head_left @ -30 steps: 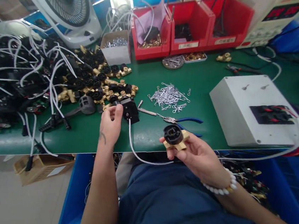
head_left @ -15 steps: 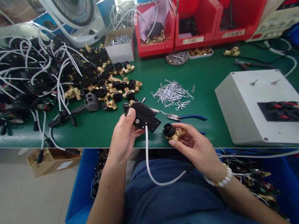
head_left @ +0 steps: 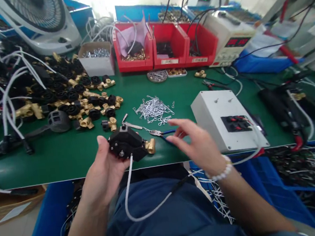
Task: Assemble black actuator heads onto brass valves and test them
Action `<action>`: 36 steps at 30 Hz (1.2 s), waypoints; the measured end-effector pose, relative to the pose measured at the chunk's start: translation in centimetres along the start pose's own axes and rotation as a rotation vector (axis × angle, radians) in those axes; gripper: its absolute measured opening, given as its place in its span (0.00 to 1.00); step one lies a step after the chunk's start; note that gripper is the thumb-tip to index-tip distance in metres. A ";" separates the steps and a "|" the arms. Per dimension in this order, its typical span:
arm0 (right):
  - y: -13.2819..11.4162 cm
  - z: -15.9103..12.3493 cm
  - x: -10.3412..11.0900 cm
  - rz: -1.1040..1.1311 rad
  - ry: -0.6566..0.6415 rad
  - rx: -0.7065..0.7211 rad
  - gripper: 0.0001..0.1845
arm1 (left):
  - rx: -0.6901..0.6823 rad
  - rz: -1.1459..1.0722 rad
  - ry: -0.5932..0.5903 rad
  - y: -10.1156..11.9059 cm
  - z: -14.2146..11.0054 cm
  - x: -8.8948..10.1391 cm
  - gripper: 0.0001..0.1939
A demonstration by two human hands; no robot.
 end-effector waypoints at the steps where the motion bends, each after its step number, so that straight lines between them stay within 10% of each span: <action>1: 0.2 0.6 2.9 -0.070 0.085 0.011 0.17 | 0.016 0.005 0.005 -0.2 0.0 0.1 0.27; 6: 6.0 3.7 15.0 -0.271 0.373 -0.080 0.10 | 0.035 -0.003 0.041 -1.2 0.0 0.1 0.22; 13: 11.5 4.1 14.7 -0.143 0.191 -0.173 0.14 | -0.054 -0.016 0.038 -0.7 -0.2 0.1 0.21; 21: 7.8 4.0 15.7 -0.300 0.263 -0.171 0.12 | -0.115 0.002 0.177 0.4 -0.5 2.2 0.21; 24: 2.5 2.1 12.6 -0.238 0.297 -0.008 0.18 | -0.166 -0.003 0.209 -0.1 0.4 3.5 0.20; 26: -0.3 0.8 6.9 -0.128 0.072 0.136 0.21 | -0.230 -0.016 0.247 -0.4 1.1 4.3 0.20; 31: 0.6 -0.9 -6.2 0.077 -0.263 0.078 0.33 | -0.313 -0.035 0.220 -1.2 2.5 5.0 0.23; 36: 3.1 -0.9 -8.1 0.566 -0.157 -0.255 0.21 | -0.330 -0.069 0.199 -1.0 2.8 5.3 0.24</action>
Point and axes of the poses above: each hand's wrist, its own z-axis towards the middle knuckle, its own x-axis out of the back of the hand, y = z × x, the point moved 6 cm from there along z, towards the middle knuckle, and after that the axes turned 11 degrees about z, right-handed, at the moved point
